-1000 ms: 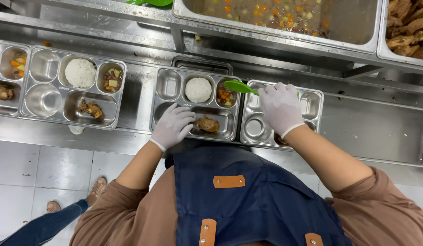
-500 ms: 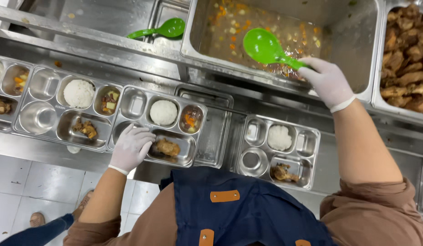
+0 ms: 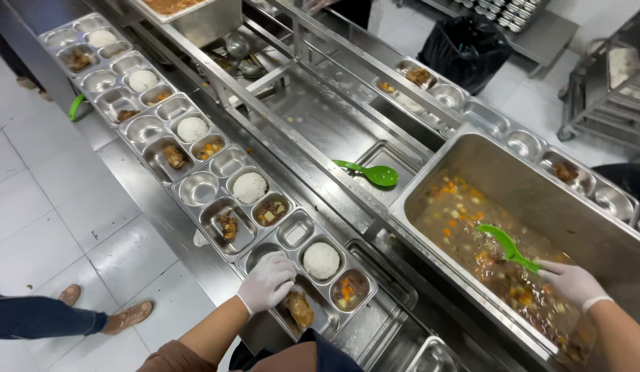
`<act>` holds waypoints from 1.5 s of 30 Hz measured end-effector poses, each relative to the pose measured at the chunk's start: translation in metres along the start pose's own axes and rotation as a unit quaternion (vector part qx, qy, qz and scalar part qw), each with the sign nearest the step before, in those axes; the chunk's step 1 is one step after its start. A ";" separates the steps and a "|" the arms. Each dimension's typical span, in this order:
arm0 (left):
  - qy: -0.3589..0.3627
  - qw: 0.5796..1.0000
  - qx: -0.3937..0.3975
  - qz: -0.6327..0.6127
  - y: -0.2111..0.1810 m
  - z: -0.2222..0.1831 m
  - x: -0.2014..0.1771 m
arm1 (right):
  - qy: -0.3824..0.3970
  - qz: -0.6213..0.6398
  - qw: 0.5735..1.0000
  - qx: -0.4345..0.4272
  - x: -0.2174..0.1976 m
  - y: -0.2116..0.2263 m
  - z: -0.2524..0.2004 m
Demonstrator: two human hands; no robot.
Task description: The person fills metal food trays with portions of rice, cooked meat using tongs, and a mixed vegetable stew using a ladle.
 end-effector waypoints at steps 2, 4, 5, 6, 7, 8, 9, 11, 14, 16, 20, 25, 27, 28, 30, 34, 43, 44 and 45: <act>-0.012 1.000 0.003 0.003 0.001 -0.001 -0.002 | 0.018 0.005 1.000 -0.025 0.002 0.057 -0.016; -0.018 1.000 0.008 -0.001 0.000 -0.003 -0.001 | 0.040 0.012 0.998 -0.043 0.011 0.098 -0.026; -0.025 1.000 0.005 0.001 0.000 -0.003 -0.002 | 0.055 -0.014 0.996 -0.068 0.017 0.118 -0.025; -0.030 1.000 0.003 0.006 0.000 -0.005 -0.005 | 0.069 -0.039 0.992 -0.094 0.025 0.139 -0.025; -0.030 1.000 0.000 0.007 0.002 -0.004 -0.005 | 0.072 -0.040 0.992 -0.096 0.025 0.160 -0.041; -0.033 0.999 0.005 0.004 0.003 -0.005 -0.005 | 0.092 -0.020 0.992 -0.089 0.029 0.178 -0.056; -0.036 0.999 0.009 0.002 0.003 -0.006 -0.005 | 0.112 0.000 0.990 -0.081 0.034 0.196 -0.073; -0.037 0.999 0.006 -0.002 0.003 -0.006 -0.005 | 0.134 0.005 0.988 -0.080 0.041 0.211 -0.094; -0.049 0.999 0.005 0.002 0.004 -0.010 -0.008 | 0.148 0.014 0.984 -0.101 0.051 0.212 -0.087; -0.056 0.998 0.010 0.002 0.004 -0.013 -0.007 | 0.142 0.022 0.983 -0.114 0.052 0.207 -0.085; -0.064 0.998 0.024 -0.009 0.002 -0.008 -0.018 | 0.097 -0.022 0.978 -0.181 0.050 0.197 -0.054; -0.054 0.997 0.036 -0.031 0.011 -0.013 0.005 | 0.046 0.009 0.984 -0.174 0.026 0.198 -0.122; -0.006 0.999 -0.038 0.024 0.045 -0.023 0.037 | 0.011 0.070 0.970 -0.232 0.010 0.217 -0.155; 0.003 0.999 -0.029 0.019 0.050 -0.028 0.048 | 0.010 0.078 0.972 -0.221 0.011 0.212 -0.153; 0.015 0.998 -0.048 0.024 0.067 -0.038 0.068 | 0.026 0.085 0.982 -0.168 0.014 0.201 -0.145; 0.011 0.999 -0.038 0.012 0.050 -0.024 0.048 | 0.052 0.147 0.980 -0.126 0.009 0.198 -0.171; 0.009 0.998 -0.066 0.010 0.056 -0.027 0.052 | 0.056 0.193 0.970 -0.140 -0.005 0.199 -0.170; 0.003 0.998 -0.066 0.013 0.057 -0.027 0.052 | 0.053 0.193 0.969 -0.146 -0.007 0.201 -0.173; -0.004 0.998 -0.066 0.015 0.059 -0.028 0.053 | 0.050 0.192 0.968 -0.152 -0.009 0.203 -0.176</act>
Point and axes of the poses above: each hand's wrist, its own z-axis towards the middle knuckle, its own x-axis out of the palm, y = z × x, the point moved 10 cm from there along z, towards the middle knuckle, and after that the axes turned 11 degrees about y, right-handed, at the moved point
